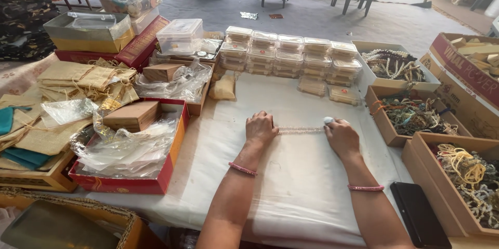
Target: Sort, clean, and pack small jewelry items into small plastic bags and boxes.
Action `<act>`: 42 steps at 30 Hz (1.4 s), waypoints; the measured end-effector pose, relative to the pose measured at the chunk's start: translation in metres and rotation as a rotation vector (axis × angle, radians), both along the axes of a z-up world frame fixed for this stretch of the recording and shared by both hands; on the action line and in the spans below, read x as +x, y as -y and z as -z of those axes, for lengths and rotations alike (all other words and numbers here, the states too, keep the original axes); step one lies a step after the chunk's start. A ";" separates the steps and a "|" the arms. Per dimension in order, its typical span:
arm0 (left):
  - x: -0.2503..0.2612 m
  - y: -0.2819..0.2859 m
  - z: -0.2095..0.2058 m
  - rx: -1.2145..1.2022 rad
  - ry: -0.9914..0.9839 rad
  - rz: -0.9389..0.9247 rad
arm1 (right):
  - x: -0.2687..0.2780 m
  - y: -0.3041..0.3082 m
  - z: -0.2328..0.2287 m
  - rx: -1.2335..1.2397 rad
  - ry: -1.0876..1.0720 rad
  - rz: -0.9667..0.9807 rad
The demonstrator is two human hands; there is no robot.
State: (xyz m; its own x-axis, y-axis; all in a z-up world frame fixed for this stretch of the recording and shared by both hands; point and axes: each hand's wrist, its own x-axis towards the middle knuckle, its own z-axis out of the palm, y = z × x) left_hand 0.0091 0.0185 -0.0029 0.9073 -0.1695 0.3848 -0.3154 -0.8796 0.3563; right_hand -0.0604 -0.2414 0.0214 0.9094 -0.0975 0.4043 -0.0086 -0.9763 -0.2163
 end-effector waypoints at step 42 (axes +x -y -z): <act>-0.003 0.001 -0.001 0.015 0.046 0.073 | -0.011 -0.026 -0.021 -0.073 -0.126 -0.028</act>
State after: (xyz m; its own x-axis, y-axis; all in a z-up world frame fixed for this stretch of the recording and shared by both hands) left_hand 0.0064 0.0173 -0.0018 0.8738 -0.2408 0.4224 -0.3947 -0.8587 0.3270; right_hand -0.0709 -0.2155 0.0429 0.9555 -0.0459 0.2914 -0.0038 -0.9897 -0.1434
